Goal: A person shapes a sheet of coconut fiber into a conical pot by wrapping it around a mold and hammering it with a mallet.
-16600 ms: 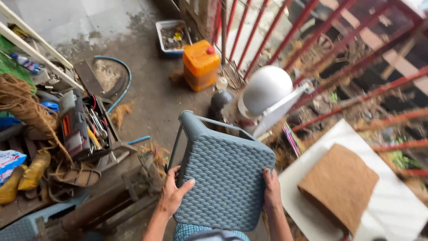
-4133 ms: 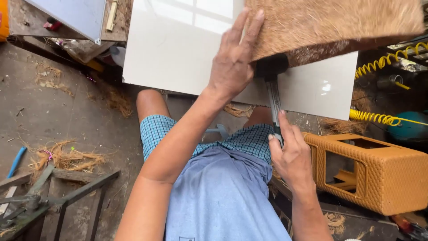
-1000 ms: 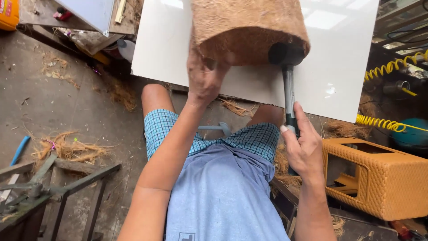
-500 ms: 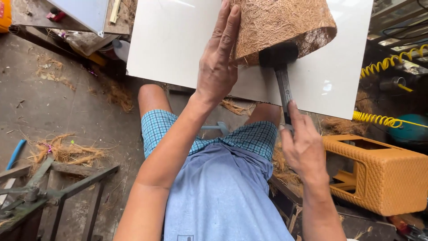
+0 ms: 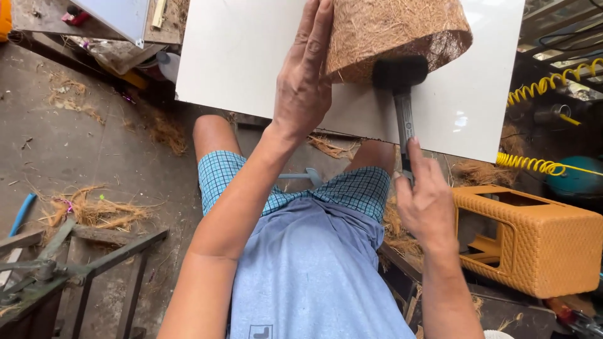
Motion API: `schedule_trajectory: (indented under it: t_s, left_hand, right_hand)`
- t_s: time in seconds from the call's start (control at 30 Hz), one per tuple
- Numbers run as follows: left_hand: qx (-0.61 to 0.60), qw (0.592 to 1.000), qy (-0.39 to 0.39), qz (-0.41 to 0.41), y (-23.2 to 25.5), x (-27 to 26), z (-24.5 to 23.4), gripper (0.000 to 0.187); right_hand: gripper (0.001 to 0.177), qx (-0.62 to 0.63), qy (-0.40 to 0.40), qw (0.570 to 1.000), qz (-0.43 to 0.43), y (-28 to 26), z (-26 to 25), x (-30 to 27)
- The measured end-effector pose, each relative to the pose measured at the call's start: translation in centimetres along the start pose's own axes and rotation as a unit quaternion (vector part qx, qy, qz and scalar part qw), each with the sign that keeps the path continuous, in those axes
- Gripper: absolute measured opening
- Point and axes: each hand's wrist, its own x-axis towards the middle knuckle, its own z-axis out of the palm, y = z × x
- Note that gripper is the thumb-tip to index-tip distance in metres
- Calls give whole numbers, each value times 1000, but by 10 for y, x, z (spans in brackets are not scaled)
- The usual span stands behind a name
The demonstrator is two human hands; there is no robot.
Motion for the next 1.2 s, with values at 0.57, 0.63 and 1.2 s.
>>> schedule_trajectory:
  t_s: [0.57, 0.63, 1.2]
  left_hand:
    - [164, 965, -114, 171, 68, 77, 61, 62]
    - [151, 967, -119, 167, 65, 74, 59, 63]
    - [109, 981, -121, 109, 66, 76, 28, 71]
  right_hand:
    - [58, 104, 189, 972, -88, 12, -23, -16]
    - [57, 90, 216, 966, -109, 19, -6, -17]
    - [20, -55, 206, 959, -185, -2, -6, -14]
